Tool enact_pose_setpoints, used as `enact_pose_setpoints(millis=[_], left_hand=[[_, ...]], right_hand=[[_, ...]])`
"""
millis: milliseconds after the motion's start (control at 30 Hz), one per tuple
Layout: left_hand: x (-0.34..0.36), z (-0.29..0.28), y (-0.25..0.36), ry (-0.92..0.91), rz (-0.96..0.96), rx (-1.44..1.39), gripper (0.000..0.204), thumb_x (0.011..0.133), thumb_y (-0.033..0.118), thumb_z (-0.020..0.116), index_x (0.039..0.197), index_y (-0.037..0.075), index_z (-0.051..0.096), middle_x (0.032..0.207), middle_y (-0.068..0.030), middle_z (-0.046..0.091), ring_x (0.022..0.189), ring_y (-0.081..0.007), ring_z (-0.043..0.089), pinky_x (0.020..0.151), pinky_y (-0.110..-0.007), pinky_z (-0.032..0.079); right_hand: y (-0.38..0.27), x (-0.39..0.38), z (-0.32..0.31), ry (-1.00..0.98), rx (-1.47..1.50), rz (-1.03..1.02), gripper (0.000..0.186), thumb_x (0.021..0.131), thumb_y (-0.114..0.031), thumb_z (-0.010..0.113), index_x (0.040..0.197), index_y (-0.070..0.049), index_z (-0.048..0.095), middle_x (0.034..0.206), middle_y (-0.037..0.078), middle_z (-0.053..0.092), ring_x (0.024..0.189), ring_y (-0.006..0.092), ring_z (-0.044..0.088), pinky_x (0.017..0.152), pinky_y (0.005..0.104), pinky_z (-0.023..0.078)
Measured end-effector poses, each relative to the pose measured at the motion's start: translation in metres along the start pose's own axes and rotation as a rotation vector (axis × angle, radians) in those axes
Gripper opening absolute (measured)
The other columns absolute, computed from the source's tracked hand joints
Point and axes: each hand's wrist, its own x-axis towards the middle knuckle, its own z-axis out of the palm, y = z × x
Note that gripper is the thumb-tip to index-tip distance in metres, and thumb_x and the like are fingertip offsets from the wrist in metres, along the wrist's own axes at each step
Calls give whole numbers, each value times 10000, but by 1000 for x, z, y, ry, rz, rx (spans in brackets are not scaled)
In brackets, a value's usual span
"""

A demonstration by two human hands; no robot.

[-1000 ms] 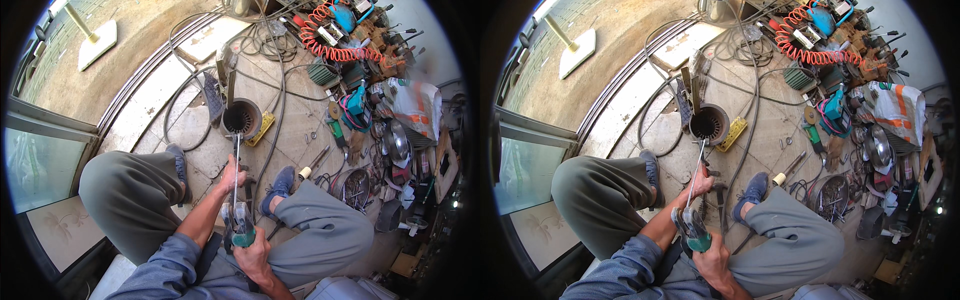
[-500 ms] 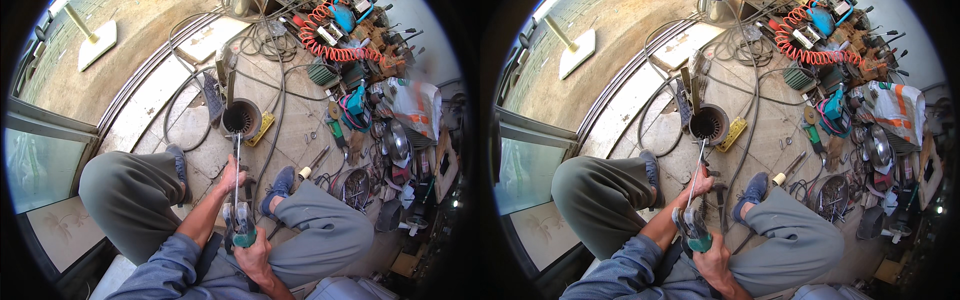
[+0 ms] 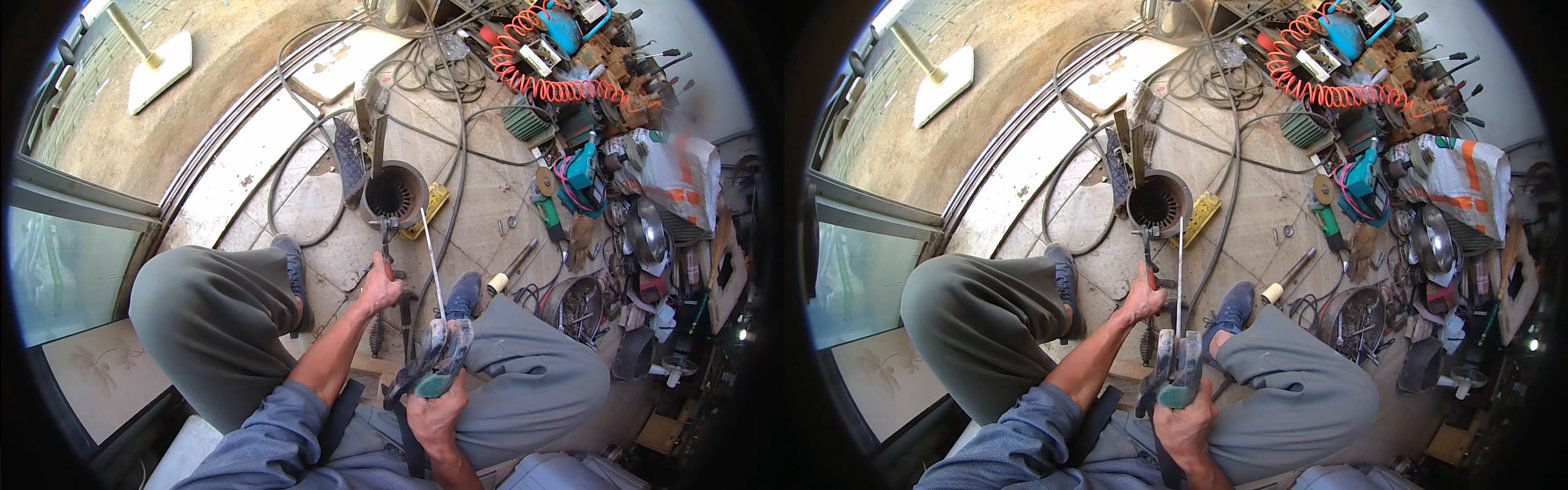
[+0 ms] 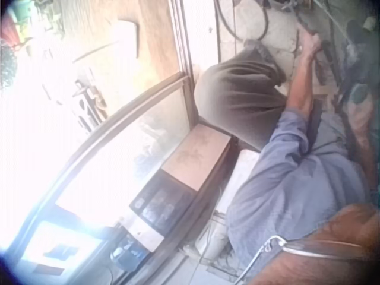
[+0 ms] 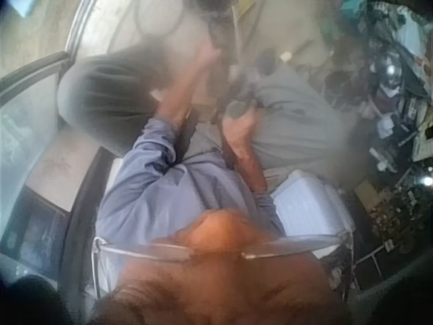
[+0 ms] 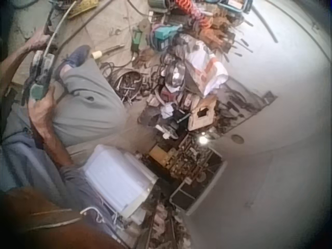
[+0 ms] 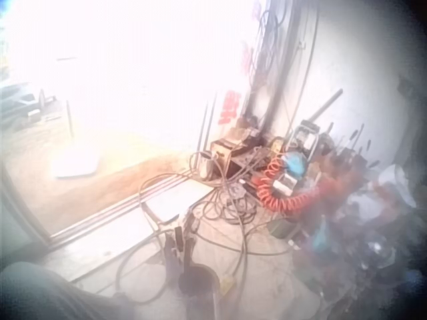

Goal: The person sits on the floor in a workshop and uses a welding torch to join small metal pieces held with pliers. They repeatedly position the metal, apply the torch to create welds, and inspect the joints.

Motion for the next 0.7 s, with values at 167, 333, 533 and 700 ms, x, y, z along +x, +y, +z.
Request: enact_pose_setpoints(millis=[167,333,533,700], left_hand=[[-1,-1,2,-14,-33,41,591,786,153,608,1254,-24,294,977,-328,618,953,-510,636,848,-531,498],[-2,0,3,-32,-42,49,602,789,154,595,1269,-23,278,998,-354,614,980,-534,625,867,-537,490],[-2,4,5,-29,-82,-13,596,788,153,593,1276,-21,299,997,-342,614,984,-530,622,878,-541,481],[-1,11,2,-21,-74,-87,578,783,141,587,1264,-21,311,999,-331,613,981,-517,627,878,-528,486]], right_hand=[[1,-1,-1,-27,37,8,308,762,-30,716,1027,10,563,810,141,669,729,273,671,688,373,529],[-6,1,-10,-54,56,32,391,745,7,678,1122,25,579,897,67,665,790,145,606,769,299,507],[-11,8,-13,-52,4,-12,257,747,-25,705,948,16,551,720,166,654,651,334,685,611,405,523],[3,0,-9,-52,-36,-14,242,738,-20,691,931,13,549,703,182,638,654,371,682,600,420,519]])
